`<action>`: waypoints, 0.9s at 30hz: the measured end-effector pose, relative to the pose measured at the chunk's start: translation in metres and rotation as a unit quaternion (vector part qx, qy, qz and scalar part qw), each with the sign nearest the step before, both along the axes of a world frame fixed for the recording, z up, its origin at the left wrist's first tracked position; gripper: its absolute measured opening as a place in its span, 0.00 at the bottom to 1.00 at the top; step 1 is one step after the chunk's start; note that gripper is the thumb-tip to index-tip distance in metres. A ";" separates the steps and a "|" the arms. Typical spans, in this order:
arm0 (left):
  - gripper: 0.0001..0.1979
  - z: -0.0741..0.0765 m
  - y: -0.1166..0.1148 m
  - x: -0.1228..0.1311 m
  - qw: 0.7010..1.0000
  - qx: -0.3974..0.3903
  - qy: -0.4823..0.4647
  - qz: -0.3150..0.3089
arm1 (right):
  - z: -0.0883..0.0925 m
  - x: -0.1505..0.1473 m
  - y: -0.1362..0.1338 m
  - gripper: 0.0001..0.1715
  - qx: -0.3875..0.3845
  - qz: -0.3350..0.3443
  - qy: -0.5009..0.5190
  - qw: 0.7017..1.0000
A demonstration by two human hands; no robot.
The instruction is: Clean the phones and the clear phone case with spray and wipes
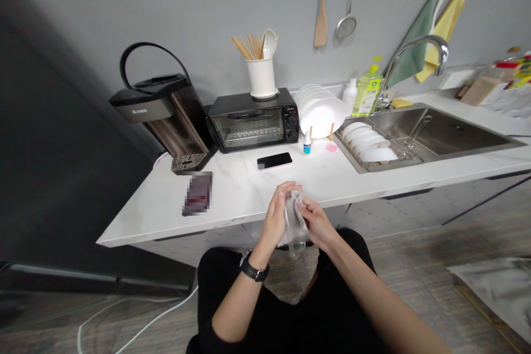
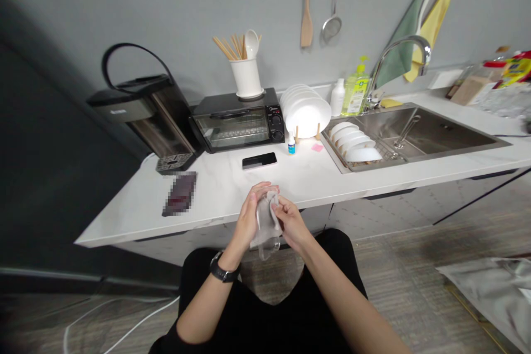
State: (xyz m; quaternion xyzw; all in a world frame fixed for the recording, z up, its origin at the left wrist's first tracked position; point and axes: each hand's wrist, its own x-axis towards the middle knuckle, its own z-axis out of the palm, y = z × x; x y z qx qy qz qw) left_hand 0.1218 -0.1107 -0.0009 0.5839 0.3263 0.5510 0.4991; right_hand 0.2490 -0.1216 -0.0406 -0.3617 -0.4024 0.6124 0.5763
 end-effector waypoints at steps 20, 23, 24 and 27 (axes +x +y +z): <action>0.30 -0.003 -0.004 -0.009 0.980 -0.118 -0.138 -0.086 | 0.003 -0.007 -0.021 0.27 -0.068 0.075 0.089 0.991; 0.29 -0.004 -0.006 -0.008 0.978 -0.117 -0.139 -0.103 | 0.001 -0.009 -0.019 0.29 -0.082 0.032 0.072 0.994; 0.29 -0.005 -0.006 -0.008 0.977 -0.119 -0.143 -0.107 | 0.000 -0.009 -0.019 0.30 -0.084 0.009 0.054 0.995; 0.30 -0.008 -0.007 -0.007 0.970 -0.144 -0.171 -0.096 | 0.000 -0.010 -0.017 0.29 -0.078 -0.005 0.057 0.995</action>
